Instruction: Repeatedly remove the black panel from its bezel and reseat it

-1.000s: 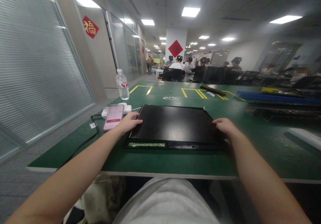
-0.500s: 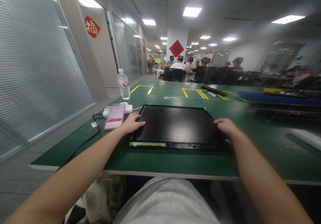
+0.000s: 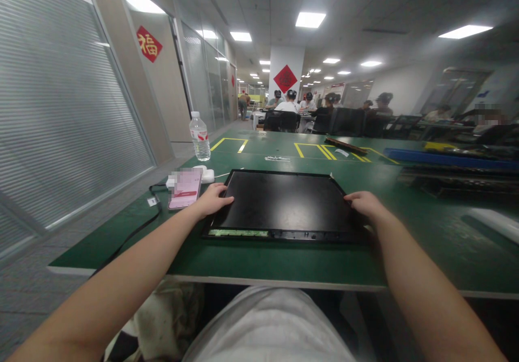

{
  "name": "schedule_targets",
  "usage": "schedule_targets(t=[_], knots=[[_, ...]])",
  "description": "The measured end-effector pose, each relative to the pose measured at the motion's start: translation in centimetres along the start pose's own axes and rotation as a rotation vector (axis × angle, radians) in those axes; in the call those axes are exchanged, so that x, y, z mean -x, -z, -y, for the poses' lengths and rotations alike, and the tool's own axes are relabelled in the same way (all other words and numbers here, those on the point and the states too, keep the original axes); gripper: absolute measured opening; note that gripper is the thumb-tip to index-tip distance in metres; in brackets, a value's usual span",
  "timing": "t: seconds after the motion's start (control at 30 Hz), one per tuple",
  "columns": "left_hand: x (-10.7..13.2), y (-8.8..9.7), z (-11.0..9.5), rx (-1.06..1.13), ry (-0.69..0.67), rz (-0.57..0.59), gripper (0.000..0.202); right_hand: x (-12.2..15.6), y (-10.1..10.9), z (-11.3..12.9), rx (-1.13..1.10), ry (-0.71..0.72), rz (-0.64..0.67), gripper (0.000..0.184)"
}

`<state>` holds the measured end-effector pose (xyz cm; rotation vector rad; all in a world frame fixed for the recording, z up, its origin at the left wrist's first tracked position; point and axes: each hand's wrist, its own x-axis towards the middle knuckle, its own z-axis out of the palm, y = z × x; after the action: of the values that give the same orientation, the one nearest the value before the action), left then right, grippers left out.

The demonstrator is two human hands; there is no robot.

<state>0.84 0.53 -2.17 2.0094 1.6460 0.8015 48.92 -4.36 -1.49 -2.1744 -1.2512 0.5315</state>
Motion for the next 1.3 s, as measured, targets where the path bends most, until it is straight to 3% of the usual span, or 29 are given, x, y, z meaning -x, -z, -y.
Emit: schedule_targets(t=[0.17, 0.43, 0.6, 0.87, 1.03, 1.3], knots=[[0.1, 0.1, -0.1, -0.013, -0.015, 0.012, 0.052, 0.1, 0.0, 0.1, -0.023, -0.015, 0.011, 0.049], [0.2, 0.0, -0.3, -0.022, -0.003, 0.017, 0.055, -0.1, 0.0, -0.3, -0.061, -0.018, 0.023, 0.044], [0.4, 0.1, -0.7, -0.025, -0.021, 0.036, 0.07, -0.1, 0.0, -0.2, -0.027, -0.005, 0.021, 0.048], [1.1, 1.5, -1.0, -0.222, -0.226, 0.1, 0.074, -0.6, -0.4, -0.4, 0.039, 0.031, -0.005, 0.04], [1.4, 2.6, -1.5, -0.194, -0.332, 0.193, 0.072, -0.8, -0.5, -0.6, 0.069, 0.065, 0.006, 0.042], [1.9, 3.4, -1.7, -0.153, -0.363, 0.272, 0.07, -0.9, -0.7, -0.8, 0.051, 0.055, -0.001, 0.038]])
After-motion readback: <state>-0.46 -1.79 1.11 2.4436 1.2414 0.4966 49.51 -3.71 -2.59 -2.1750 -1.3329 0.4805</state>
